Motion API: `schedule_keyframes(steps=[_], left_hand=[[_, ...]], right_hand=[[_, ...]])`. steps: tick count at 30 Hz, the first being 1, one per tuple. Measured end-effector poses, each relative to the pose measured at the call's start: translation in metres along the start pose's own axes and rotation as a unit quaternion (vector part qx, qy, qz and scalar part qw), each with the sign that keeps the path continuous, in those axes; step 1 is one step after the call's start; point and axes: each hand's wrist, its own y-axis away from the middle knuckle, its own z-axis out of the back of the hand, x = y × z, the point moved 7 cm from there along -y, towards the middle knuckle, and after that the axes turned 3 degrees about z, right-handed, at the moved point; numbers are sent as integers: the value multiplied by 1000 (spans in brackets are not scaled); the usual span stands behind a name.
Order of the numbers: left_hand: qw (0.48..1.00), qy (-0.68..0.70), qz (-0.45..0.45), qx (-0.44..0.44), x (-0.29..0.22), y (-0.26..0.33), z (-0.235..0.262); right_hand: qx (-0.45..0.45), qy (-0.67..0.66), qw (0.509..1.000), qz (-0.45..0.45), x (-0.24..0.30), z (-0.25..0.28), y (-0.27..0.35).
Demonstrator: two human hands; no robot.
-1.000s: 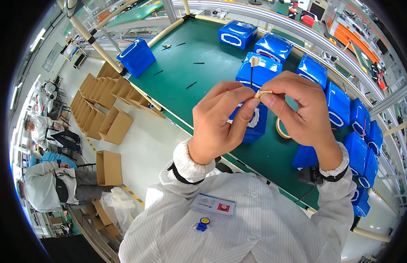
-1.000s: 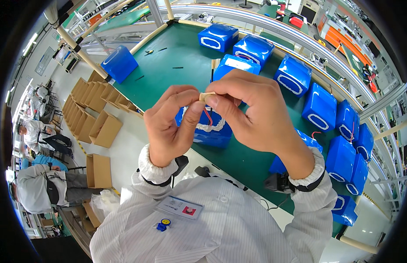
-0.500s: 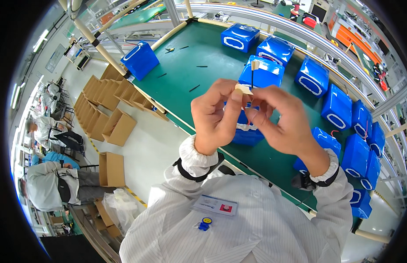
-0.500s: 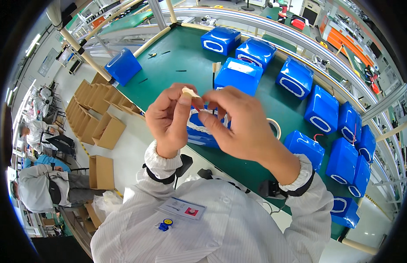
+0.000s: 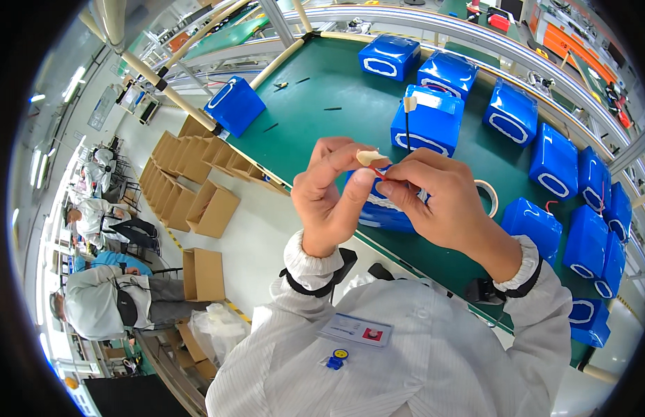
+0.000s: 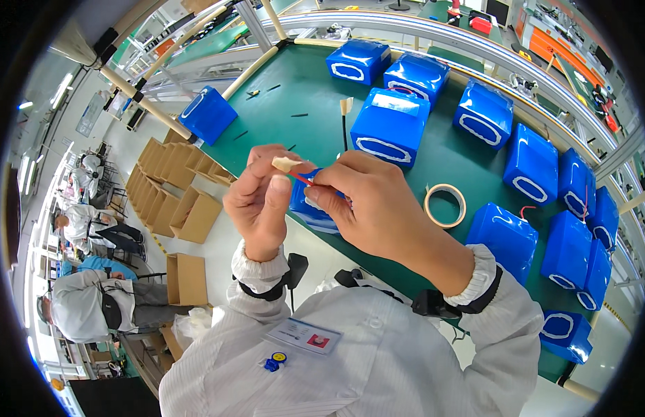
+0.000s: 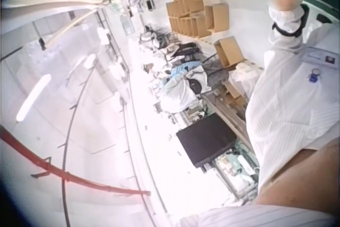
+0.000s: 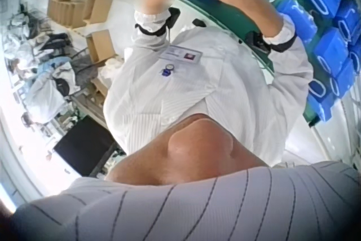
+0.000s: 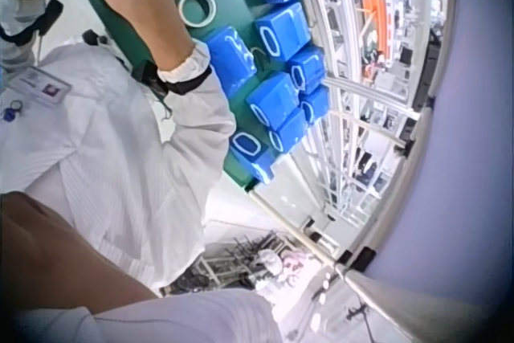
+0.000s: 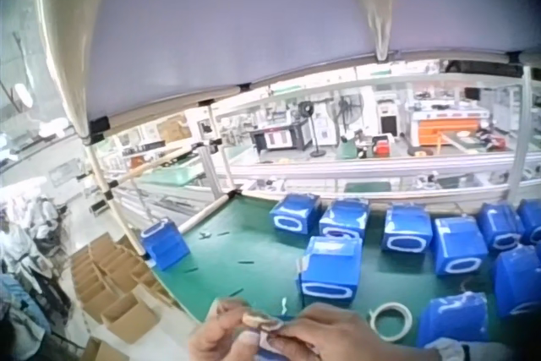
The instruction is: The person uses beige tape to secure red and black wires to the top of a blue rectangular battery pack. They repeatedly wrap the tape around the wires and the pack, pressing it down to ensure adhesion. The person handles the tape roll and the battery pack throughout the process.
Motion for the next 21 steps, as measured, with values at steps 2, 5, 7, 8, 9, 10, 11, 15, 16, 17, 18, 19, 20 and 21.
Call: schedule_keyframes(steps=[2,5,7,8,9,10,11,15,16,17,18,19,20,21], left_hand=[[1000,-28,-3,12,1,1,4],[997,22,68,1,4,4,1],[998,26,52,-2,0,5,-2],[999,28,44,-3,-2,4,-3],[999,24,37,-2,-2,4,-3],[999,20,31,-1,-2,5,-3],[1000,16,26,-1,-3,5,-3],[1000,-8,14,3,-5,5,-4],[1000,-9,15,-4,-5,5,-5],[1000,-9,16,-10,-5,4,-6],[1000,-4,26,-11,-1,4,-6],[999,2,35,-12,3,5,-7],[999,8,44,-13,7,5,-7],[999,-5,47,-4,8,3,-9]], right_hand=[[-5,-2,1000,13,3,0,0],[1,24,1000,18,6,1,0],[-7,25,999,23,6,1,1],[-12,26,999,25,7,2,2],[-16,31,999,30,9,2,2],[-19,37,999,35,12,3,4],[-22,43,998,39,14,4,4],[-15,20,999,30,12,4,5],[-11,12,999,28,10,4,6],[-8,3,1000,25,9,3,6],[-14,0,1000,25,7,4,6],[-20,-2,1000,24,6,4,6],[-25,-3,999,23,5,5,7],[-19,-2,1000,16,2,5,7]])
